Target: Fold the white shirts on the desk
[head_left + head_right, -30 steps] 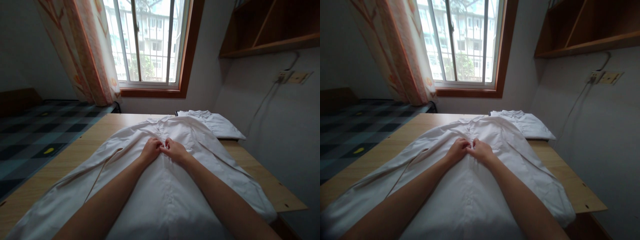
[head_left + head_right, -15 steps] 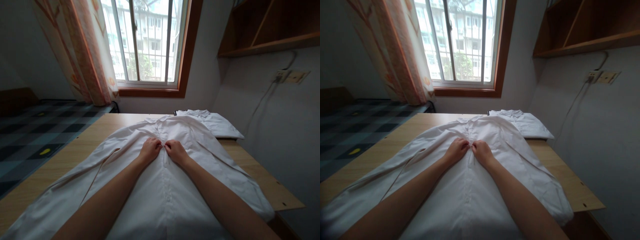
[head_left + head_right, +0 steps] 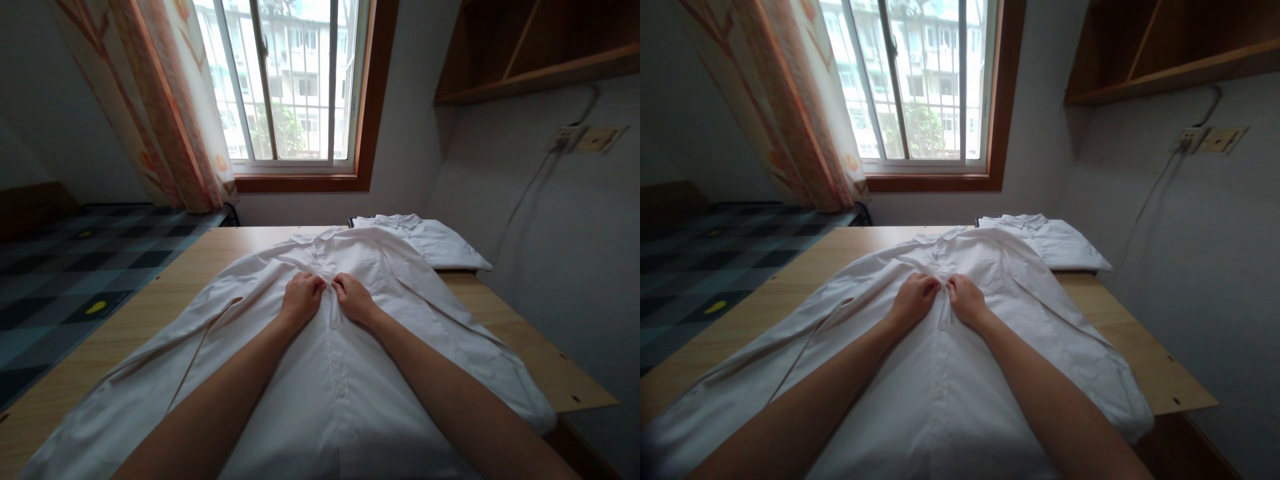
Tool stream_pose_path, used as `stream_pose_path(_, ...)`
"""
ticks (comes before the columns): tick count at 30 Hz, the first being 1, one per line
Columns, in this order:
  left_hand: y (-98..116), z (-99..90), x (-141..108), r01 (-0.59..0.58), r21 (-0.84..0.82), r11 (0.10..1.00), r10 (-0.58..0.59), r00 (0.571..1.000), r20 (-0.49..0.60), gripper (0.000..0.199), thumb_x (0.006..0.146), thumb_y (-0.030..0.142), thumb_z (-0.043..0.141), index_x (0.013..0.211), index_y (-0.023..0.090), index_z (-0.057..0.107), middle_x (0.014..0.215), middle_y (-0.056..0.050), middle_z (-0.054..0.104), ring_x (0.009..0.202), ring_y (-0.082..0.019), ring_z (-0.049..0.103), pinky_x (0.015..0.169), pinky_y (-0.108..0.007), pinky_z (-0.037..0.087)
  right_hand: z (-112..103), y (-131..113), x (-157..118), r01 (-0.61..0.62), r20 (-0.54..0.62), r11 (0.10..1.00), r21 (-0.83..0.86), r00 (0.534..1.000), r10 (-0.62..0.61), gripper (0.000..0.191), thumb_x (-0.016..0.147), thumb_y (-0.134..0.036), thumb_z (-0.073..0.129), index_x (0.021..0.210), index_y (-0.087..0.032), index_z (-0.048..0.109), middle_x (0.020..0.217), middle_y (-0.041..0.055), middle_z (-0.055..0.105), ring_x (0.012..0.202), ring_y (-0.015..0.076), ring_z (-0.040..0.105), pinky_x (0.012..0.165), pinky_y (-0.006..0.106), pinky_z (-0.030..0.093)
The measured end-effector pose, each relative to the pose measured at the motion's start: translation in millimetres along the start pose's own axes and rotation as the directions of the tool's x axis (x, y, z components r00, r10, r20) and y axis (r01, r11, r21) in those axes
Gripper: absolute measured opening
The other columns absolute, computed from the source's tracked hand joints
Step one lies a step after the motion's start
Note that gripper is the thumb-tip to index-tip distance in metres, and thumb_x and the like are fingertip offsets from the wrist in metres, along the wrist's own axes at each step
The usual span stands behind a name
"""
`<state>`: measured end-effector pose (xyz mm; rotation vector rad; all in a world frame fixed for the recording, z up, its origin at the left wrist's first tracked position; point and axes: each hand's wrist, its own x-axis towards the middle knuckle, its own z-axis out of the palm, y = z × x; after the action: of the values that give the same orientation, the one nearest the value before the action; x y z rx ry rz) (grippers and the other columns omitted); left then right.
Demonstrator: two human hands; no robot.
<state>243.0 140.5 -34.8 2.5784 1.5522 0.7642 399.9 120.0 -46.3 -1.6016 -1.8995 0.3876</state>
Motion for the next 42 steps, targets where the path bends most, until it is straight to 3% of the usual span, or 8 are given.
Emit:
stream_pose_path(4, 4.4, 1.0, -1.3, -0.022, 0.062, 0.998, 0.023, 1.000, -0.009, 0.023, 0.091, 0.020, 0.050, 0.090, 0.021, 0.073, 0.093, -0.008, 0.066, 0.094, -0.025, 0.057, 0.083, -0.036, 0.045, -0.2, 1.6, 1.4, -0.011, 0.010, 1.000, 0.000, 1.000, 0.011, 0.016, 0.097, -0.019, 0.044, 0.095, -0.016, 0.060, 0.101, 0.0088, 0.066, 0.097, 0.0172, 0.058, 0.085, 0.025, 0.041)
stream_pose_path(14, -8.2, 10.1, 5.3, -0.116, -0.021, 0.993, 0.116, 0.992, 0.048, 0.023, 0.090, 0.017, 0.049, 0.092, 0.020, 0.072, 0.094, -0.008, 0.065, 0.094, -0.024, 0.056, 0.086, -0.037, 0.044, 2.1, -9.8, -3.9, -0.015, 0.004, 0.983, -0.185, 1.000, 0.016, 0.019, 0.099, -0.018, 0.042, 0.105, -0.015, 0.060, 0.109, 0.0111, 0.064, 0.099, 0.0189, 0.059, 0.083, 0.026, 0.042)
stream_pose_path(23, -14.3, 8.2, 7.8, -0.134, -0.093, 0.987, 0.147, 0.977, 0.155, 0.023, 0.095, 0.029, 0.047, 0.089, 0.019, 0.067, 0.092, -0.006, 0.065, 0.092, -0.021, 0.058, 0.085, -0.034, 0.043, 0.1, -4.9, 1.4, 0.060, 0.055, 0.980, -0.190, 0.997, -0.050, 0.018, 0.098, -0.017, 0.045, 0.102, -0.014, 0.062, 0.106, 0.0114, 0.065, 0.099, 0.0185, 0.059, 0.083, 0.026, 0.042)
stream_pose_path(34, -12.5, 6.3, 14.3, -0.068, -0.097, 0.993, 0.084, 0.981, 0.174, 0.024, 0.093, 0.026, 0.047, 0.076, 0.019, 0.062, 0.085, -0.004, 0.066, 0.084, -0.019, 0.058, 0.075, -0.030, 0.040, -2.0, -6.7, -2.0, 0.056, -0.015, 0.991, -0.119, 0.998, -0.059, 0.017, 0.093, -0.026, 0.054, 0.087, -0.015, 0.066, 0.089, 0.0078, 0.066, 0.082, 0.0162, 0.058, 0.075, 0.025, 0.041)
stream_pose_path(42, -12.0, 3.4, 14.6, -0.066, -0.163, 0.984, 0.094, 0.980, 0.176, 0.024, 0.090, 0.027, 0.048, 0.073, 0.020, 0.063, 0.080, -0.002, 0.066, 0.079, -0.018, 0.057, 0.073, -0.028, 0.039, -2.4, -13.2, -6.2, 0.039, 0.035, 0.974, -0.225, 0.999, -0.032, 0.016, 0.089, -0.024, 0.058, 0.101, -0.015, 0.063, 0.104, 0.0094, 0.065, 0.088, 0.0185, 0.060, 0.074, 0.027, 0.041)
